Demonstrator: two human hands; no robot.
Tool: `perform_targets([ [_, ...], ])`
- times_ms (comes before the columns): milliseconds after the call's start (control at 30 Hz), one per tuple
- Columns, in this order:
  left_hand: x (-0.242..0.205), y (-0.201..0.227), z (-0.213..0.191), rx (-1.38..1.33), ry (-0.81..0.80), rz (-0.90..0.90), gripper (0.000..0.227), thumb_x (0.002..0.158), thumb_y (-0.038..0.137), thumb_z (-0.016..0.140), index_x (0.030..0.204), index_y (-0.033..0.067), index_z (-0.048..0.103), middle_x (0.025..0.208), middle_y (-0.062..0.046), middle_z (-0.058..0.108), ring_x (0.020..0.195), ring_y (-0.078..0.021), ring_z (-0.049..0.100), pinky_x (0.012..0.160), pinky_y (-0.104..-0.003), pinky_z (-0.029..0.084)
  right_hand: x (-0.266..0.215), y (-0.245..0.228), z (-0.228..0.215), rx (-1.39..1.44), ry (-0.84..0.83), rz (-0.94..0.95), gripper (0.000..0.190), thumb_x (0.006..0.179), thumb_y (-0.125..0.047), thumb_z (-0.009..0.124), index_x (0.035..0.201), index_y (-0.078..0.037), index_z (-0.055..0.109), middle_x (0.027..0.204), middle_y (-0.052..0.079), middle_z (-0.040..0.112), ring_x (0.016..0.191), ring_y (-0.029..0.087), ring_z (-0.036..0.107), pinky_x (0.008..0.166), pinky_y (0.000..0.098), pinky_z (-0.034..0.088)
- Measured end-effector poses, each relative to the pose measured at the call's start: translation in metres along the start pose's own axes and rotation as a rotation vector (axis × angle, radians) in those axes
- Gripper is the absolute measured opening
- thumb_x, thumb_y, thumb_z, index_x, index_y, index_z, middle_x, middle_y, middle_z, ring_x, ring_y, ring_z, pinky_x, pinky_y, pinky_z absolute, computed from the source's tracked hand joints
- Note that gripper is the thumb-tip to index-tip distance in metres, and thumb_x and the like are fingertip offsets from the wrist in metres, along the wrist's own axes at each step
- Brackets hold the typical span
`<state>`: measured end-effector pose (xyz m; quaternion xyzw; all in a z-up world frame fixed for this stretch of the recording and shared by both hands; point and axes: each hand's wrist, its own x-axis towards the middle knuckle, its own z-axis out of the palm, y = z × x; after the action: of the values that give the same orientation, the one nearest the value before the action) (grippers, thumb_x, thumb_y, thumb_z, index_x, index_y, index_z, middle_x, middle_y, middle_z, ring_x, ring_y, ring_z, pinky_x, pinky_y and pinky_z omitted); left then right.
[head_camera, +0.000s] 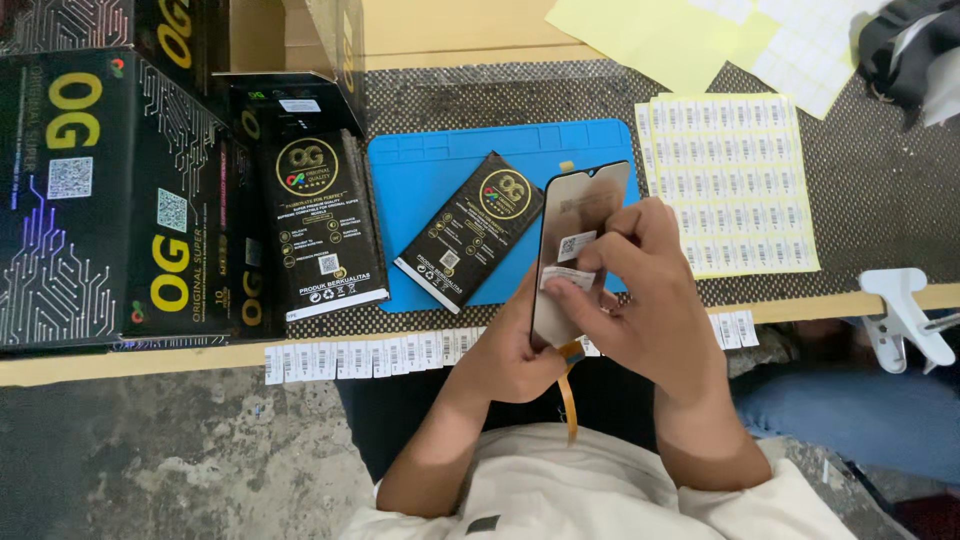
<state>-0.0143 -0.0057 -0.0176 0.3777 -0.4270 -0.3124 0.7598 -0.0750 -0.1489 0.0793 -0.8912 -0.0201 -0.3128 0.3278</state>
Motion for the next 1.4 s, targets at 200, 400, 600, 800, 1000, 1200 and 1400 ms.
perform_targets([
  [200,0.004,0.008,0.005,-0.007,0.005,0.009,0.1,0.071,-0.005,0.045,0.166,0.0034,0.015,0.15,-0.024,0.049,0.133,-0.0291,0.045,0.109,-0.059,0.044,-0.001,0.009,-0.002,0.06,-0.032,-0.039,0.025,0.089,-0.021,0.079,0.081,-0.009,0.058,0.089,0.005,0.034,0.078,0.028,0.041,0.071,0.0318,0.046],
  [400,0.003,0.003,0.003,0.01,0.033,-0.022,0.098,0.071,-0.005,0.046,0.165,0.0039,0.021,0.145,-0.024,0.054,0.122,-0.0263,0.049,0.099,-0.052,0.048,-0.002,0.01,-0.004,0.143,-0.041,0.002,0.024,0.088,-0.023,0.08,0.082,-0.012,0.061,0.091,0.004,0.034,0.078,0.024,0.04,0.073,0.0296,0.043],
  [600,0.008,0.038,0.005,0.244,0.091,-0.359,0.072,0.085,-0.003,0.044,0.154,0.0127,0.034,0.089,-0.004,0.052,0.051,-0.0067,0.033,0.047,-0.026,0.03,-0.001,-0.002,-0.004,-0.038,-0.106,0.178,0.026,0.09,-0.022,0.082,0.083,-0.008,0.061,0.1,0.009,0.041,0.098,0.025,0.045,0.086,0.0349,0.041],
  [800,0.011,0.039,0.009,-0.03,0.066,-0.181,0.072,0.089,-0.004,0.038,0.159,0.0009,0.025,0.134,-0.019,0.06,0.126,-0.0276,0.061,0.115,-0.046,0.051,-0.006,0.025,-0.03,-0.179,0.077,0.454,0.059,0.076,-0.031,0.098,0.104,-0.012,0.05,0.095,0.001,0.038,0.075,0.015,0.032,0.071,0.0316,0.033],
  [1000,0.012,0.016,0.007,-0.184,-0.053,-0.276,0.077,0.086,-0.008,0.041,0.161,0.0045,0.025,0.148,-0.022,0.048,0.126,-0.0353,0.061,0.11,-0.051,0.054,-0.013,0.029,-0.01,0.209,0.044,0.562,0.124,0.063,-0.029,0.092,0.16,-0.015,0.016,0.143,0.018,0.033,0.114,0.023,0.046,0.075,0.0315,0.049],
  [1200,0.002,-0.013,-0.005,-0.47,0.265,-0.039,0.074,0.079,-0.013,0.053,0.151,-0.0015,0.041,0.128,-0.033,0.064,0.118,-0.0381,0.063,0.099,-0.058,0.053,-0.072,0.079,-0.008,0.455,0.091,0.556,0.027,0.094,-0.016,0.072,0.111,0.001,0.058,0.082,0.015,0.063,0.065,0.024,0.058,0.055,0.0309,0.044],
  [1400,0.004,-0.043,-0.013,-0.487,0.315,-0.071,0.06,0.091,-0.003,0.059,0.147,0.007,0.038,0.13,-0.027,0.065,0.117,-0.0341,0.069,0.092,-0.047,0.062,-0.114,0.055,0.039,1.294,-0.028,0.095,0.055,0.101,-0.064,0.056,0.101,-0.011,0.041,0.122,0.041,0.063,0.118,0.054,0.064,0.092,0.0576,0.053],
])
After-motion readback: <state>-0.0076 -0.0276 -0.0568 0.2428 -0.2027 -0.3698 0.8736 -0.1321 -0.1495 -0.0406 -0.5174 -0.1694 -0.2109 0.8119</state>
